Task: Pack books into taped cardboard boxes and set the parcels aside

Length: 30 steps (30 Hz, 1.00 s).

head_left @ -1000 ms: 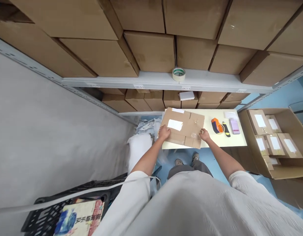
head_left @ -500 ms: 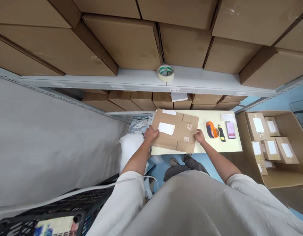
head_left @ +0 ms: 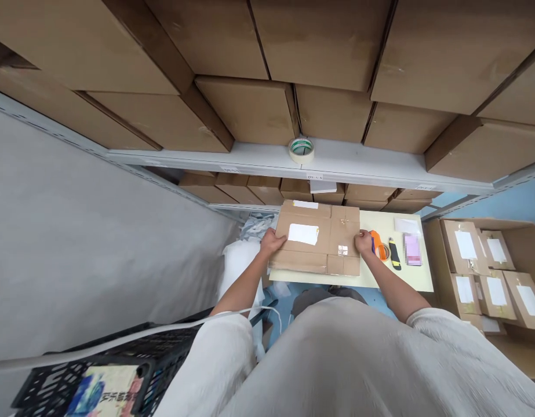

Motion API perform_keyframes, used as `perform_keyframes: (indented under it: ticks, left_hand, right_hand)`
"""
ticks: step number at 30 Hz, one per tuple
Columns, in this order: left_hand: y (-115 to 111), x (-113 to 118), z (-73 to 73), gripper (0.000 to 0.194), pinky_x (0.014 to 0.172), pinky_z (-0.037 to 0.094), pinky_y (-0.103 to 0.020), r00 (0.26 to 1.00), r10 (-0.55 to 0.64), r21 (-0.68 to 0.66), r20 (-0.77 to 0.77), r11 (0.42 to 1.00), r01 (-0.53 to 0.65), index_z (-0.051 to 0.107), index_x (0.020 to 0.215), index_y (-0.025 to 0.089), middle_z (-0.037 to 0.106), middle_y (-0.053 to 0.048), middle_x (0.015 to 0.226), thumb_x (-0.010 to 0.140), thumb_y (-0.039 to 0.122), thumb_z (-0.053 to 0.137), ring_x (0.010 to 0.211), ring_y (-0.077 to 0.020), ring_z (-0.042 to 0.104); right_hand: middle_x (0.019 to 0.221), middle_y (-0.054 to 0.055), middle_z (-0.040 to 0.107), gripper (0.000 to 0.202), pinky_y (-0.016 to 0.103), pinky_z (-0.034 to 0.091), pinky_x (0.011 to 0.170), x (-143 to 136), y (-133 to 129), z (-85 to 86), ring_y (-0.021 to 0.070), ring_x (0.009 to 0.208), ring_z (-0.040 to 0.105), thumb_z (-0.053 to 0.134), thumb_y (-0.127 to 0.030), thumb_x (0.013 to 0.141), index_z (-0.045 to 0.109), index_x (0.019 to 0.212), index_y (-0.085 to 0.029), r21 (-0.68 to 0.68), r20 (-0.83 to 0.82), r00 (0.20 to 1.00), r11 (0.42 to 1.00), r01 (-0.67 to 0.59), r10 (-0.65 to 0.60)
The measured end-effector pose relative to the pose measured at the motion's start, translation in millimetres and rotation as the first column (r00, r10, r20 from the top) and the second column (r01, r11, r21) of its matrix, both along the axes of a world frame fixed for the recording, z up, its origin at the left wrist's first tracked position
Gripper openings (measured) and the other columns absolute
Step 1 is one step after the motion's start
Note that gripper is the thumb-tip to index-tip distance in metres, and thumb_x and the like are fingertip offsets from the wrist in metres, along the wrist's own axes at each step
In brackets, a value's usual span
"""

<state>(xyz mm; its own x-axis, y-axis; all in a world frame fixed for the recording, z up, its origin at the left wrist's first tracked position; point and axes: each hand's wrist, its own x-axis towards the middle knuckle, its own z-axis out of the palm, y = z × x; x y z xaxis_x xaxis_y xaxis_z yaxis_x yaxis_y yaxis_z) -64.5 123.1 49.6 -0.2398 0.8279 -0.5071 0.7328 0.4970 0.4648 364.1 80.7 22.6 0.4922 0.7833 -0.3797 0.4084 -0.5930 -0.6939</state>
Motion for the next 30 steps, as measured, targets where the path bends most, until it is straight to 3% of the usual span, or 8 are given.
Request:
perform_keyframes:
  ticks: [6, 10, 12, 16, 21, 25, 30]
  left_hand:
    - [-1.8, 4.9, 12.7, 0.045, 0.090, 0.057, -0.036, 0.995, -0.054, 0.055, 0.079, 0.997, 0.050, 0.057, 0.108, 0.024, 0.076, -0.006, 0.103, 0.078, 0.046, 0.082, 0.100, -0.0283, 0.074]
    - [1.2, 1.6, 27.6, 0.024, 0.088, 0.057, -0.034, 0.985, -0.124, 0.135, 0.120, 0.985, 0.108, 0.062, 0.100, 0.024, 0.073, -0.003, 0.092, 0.090, 0.045, 0.066, 0.096, -0.0254, 0.072]
    - [2.8, -2.3, 37.2, 0.022, 0.090, 0.057, -0.034, 0.981, -0.150, 0.193, 0.127, 0.973, 0.124, 0.066, 0.103, 0.023, 0.072, -0.003, 0.092, 0.096, 0.042, 0.057, 0.095, -0.0244, 0.071]
    - [2.3, -10.8, 55.7, 0.025, 0.101, 0.055, -0.038, 0.974, -0.217, 0.348, 0.065, 0.920, 0.182, 0.071, 0.110, 0.022, 0.072, -0.007, 0.103, 0.095, 0.039, 0.060, 0.102, -0.0265, 0.069]
    - [-7.7, -14.7, 67.3, 0.017, 0.102, 0.055, -0.039, 0.952, -0.302, 0.377, 0.053, 0.889, 0.261, 0.068, 0.105, 0.022, 0.072, -0.008, 0.107, 0.096, 0.035, 0.062, 0.103, -0.0264, 0.068]
    - [-16.4, -7.1, 74.9, 0.023, 0.104, 0.054, -0.039, 0.942, -0.294, 0.453, 0.159, 0.870, 0.195, 0.062, 0.119, 0.021, 0.074, -0.010, 0.119, 0.101, 0.036, 0.058, 0.114, -0.0269, 0.069]
    - [-25.9, 9.8, 97.4, 0.041, 0.110, 0.053, -0.039, 0.908, -0.256, 0.442, 0.332, 0.892, 0.090, 0.053, 0.142, 0.021, 0.070, -0.012, 0.141, 0.107, 0.043, 0.056, 0.131, -0.0273, 0.066]
  right_hand:
    - [0.110, 0.012, 0.077, 0.050, 0.042, 0.059, 0.094, 7.2, 3.7, 12.7, 0.0315, 0.102, 0.074, 0.059, -0.033, 0.075, 0.067, 0.122, -0.020, 0.030, -0.022, 0.998, 0.998, 0.055, -0.055]
    - [0.107, 0.011, 0.077, 0.046, 0.042, 0.059, 0.090, 7.0, 0.8, 23.1, 0.0307, 0.097, 0.074, 0.057, -0.040, 0.078, 0.064, 0.120, -0.021, 0.092, 0.008, 0.998, 0.994, 0.063, -0.064]
    - [0.106, 0.010, 0.076, 0.046, 0.042, 0.058, 0.091, 6.3, -1.6, 30.6, 0.0298, 0.097, 0.073, 0.056, -0.043, 0.079, 0.063, 0.119, -0.022, 0.138, 0.029, 0.997, 0.988, 0.071, -0.076]
    - [0.110, 0.008, 0.074, 0.047, 0.041, 0.056, 0.096, 6.2, -11.5, 48.5, 0.0274, 0.101, 0.070, 0.057, -0.047, 0.079, 0.060, 0.120, -0.023, 0.263, 0.013, 0.992, 0.958, 0.116, -0.124]
    - [0.109, 0.009, 0.073, 0.048, 0.044, 0.054, 0.101, 3.5, -34.7, 70.7, 0.0269, 0.102, 0.069, 0.061, -0.048, 0.081, 0.058, 0.121, -0.022, 0.367, -0.040, 0.990, 0.920, 0.139, -0.134]
    - [0.116, 0.011, 0.075, 0.046, 0.047, 0.052, 0.107, -1.1, -53.7, 87.8, 0.0284, 0.108, 0.067, 0.061, -0.051, 0.085, 0.061, 0.122, -0.023, 0.432, -0.027, 0.997, 0.899, 0.071, -0.066]
    - [0.120, 0.012, 0.075, 0.044, 0.051, 0.052, 0.109, -2.2, -72.6, 103.3, 0.0298, 0.113, 0.066, 0.056, -0.056, 0.090, 0.066, 0.118, -0.023, 0.454, -0.044, 0.999, 0.890, 0.038, -0.021]
